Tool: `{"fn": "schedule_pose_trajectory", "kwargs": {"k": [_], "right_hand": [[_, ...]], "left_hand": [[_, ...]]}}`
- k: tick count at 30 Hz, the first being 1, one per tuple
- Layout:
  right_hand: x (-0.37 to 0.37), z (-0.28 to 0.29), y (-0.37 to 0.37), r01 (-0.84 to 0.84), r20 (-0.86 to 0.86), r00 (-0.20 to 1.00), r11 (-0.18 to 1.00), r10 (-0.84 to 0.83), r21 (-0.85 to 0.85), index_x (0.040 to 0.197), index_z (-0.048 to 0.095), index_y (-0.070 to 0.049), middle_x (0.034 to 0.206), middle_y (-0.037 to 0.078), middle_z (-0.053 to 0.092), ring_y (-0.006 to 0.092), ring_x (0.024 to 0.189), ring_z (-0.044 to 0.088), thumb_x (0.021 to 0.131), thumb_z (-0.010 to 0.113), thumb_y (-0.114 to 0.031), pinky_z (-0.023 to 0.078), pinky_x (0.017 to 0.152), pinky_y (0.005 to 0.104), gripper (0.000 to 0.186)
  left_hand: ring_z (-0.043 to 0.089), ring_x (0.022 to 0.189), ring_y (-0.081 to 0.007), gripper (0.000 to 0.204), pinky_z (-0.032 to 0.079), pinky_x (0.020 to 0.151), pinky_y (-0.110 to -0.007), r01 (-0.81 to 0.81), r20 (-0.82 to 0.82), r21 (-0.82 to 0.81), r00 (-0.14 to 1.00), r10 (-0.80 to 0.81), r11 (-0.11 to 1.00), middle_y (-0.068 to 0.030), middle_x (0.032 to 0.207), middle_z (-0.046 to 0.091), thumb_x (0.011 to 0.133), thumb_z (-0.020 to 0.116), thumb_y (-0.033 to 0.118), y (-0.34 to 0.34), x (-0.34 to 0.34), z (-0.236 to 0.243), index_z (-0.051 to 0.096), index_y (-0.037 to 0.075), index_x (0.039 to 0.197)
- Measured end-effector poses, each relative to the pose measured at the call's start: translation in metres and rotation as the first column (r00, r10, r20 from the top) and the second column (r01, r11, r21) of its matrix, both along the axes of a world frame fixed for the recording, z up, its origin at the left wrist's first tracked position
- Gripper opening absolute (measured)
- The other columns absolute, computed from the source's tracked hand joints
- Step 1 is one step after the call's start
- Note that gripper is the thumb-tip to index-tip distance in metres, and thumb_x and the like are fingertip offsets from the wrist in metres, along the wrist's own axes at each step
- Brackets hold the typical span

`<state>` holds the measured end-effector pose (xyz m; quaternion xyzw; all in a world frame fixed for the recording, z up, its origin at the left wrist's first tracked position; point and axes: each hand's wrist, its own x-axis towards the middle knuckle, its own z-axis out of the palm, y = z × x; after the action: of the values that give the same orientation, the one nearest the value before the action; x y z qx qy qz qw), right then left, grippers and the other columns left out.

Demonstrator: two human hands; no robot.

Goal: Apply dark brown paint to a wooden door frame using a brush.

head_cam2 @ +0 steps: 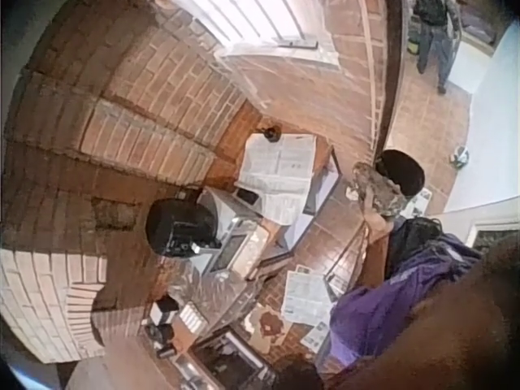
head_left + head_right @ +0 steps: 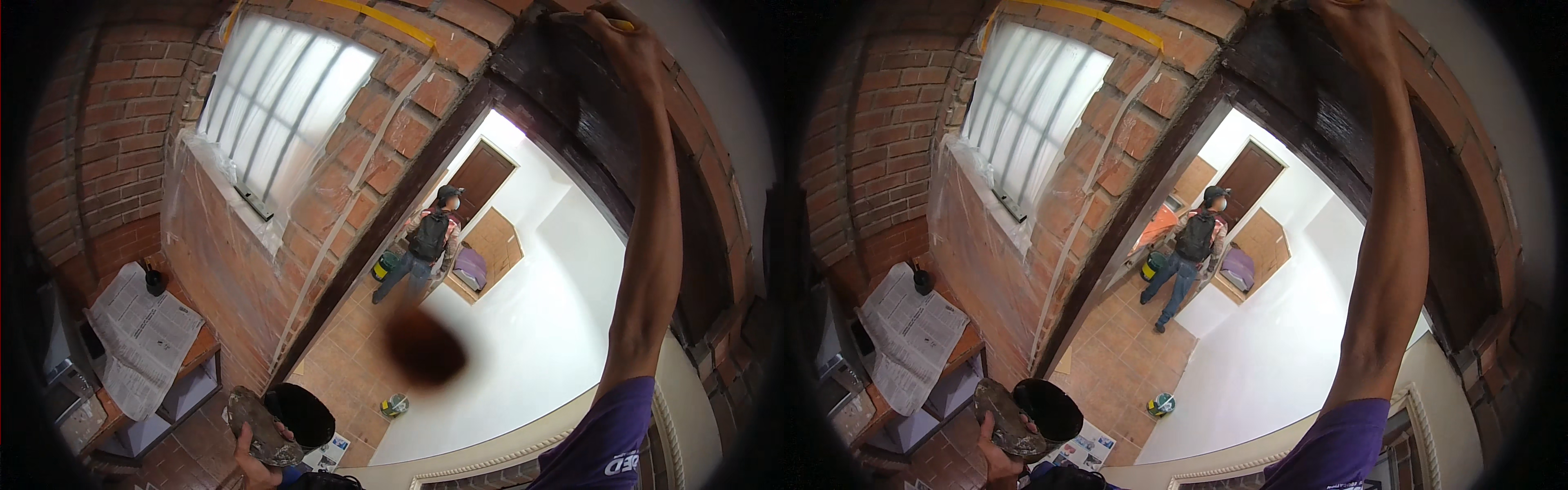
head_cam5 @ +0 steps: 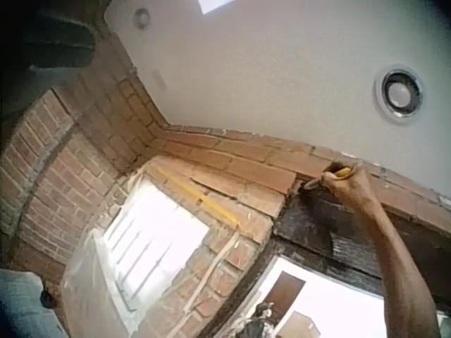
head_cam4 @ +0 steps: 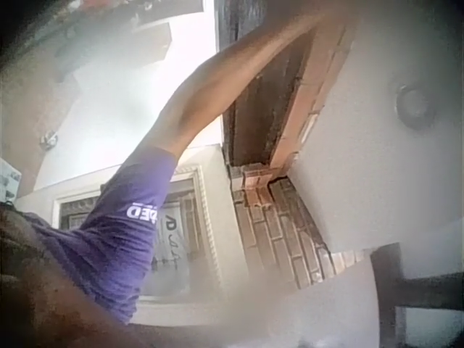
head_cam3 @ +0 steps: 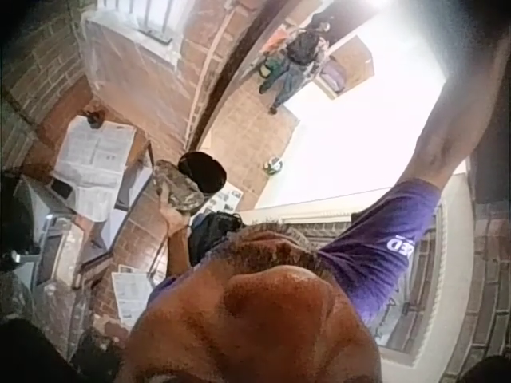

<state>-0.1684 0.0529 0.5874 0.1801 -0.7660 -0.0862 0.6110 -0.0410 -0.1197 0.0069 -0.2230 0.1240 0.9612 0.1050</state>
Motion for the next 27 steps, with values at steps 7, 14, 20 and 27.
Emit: {"fn": "schedule_pose_trajectory", "kwargs": {"k": [7, 14, 20, 27], "right_hand": [[-0.001, -0.003, 0.007, -0.047, 0.126, 0.991, 0.994, 0.034, 0.103, 0.072, 0.058, 0.0, 0.062, -0.001, 0.051, 0.0082, 0.053, 0.045, 0.077, 0.058, -0.011, 0.036, 0.046, 0.0235, 0.012], [-0.022, 0.017, 0.034, -0.043, 0.073, 0.997, 0.959, 0.023, 0.279, 0.092, 0.065, -0.006, 0.077, 0.005, 0.062, 0.009, 0.072, 0.057, 0.081, 0.057, -0.03, 0.044, 0.066, 0.0223, 0.028], [-0.022, 0.03, 0.041, -0.188, 0.273, 0.95, 0.976, 0.151, 0.114, 0.095, 0.064, -0.003, 0.085, 0.005, 0.064, 0.0127, 0.079, 0.058, 0.078, 0.057, -0.021, 0.045, 0.073, 0.0264, 0.025], [-0.02, 0.014, 0.037, -0.064, 0.185, 0.983, 0.946, 0.005, 0.317, 0.094, 0.064, -0.003, 0.079, 0.003, 0.061, 0.0103, 0.072, 0.056, 0.08, 0.056, -0.021, 0.045, 0.068, 0.0234, 0.024]], "left_hand": [[0.057, 0.069, -0.0281, 0.046, 0.049, 0.065, -0.04, -0.023, 0.012, 0.007, 1.0, 0.023, 1.0, -0.0143, 0.079, 0.057, 0.084, 0.046, 0.044, -0.002, 0.005, 0.009, 0.05, 0.0, 0.1], [0.057, 0.07, -0.0281, 0.047, 0.048, 0.068, -0.04, 0.002, 0.029, 0.076, 1.0, -0.004, 0.997, -0.0147, 0.079, 0.058, 0.084, 0.046, 0.044, -0.003, 0.007, 0.009, 0.051, -0.001, 0.099], [0.057, 0.07, -0.0285, 0.047, 0.048, 0.067, -0.04, -0.007, -0.036, 0.036, 0.999, 0.008, 0.999, -0.0152, 0.079, 0.057, 0.084, 0.046, 0.042, -0.002, 0.008, 0.007, 0.05, -0.001, 0.101], [0.057, 0.07, -0.0277, 0.048, 0.048, 0.066, -0.039, -0.025, -0.045, 0.012, 0.999, 0.026, 1.0, -0.0148, 0.078, 0.057, 0.083, 0.046, 0.043, -0.003, 0.011, 0.012, 0.049, -0.001, 0.102]]}}
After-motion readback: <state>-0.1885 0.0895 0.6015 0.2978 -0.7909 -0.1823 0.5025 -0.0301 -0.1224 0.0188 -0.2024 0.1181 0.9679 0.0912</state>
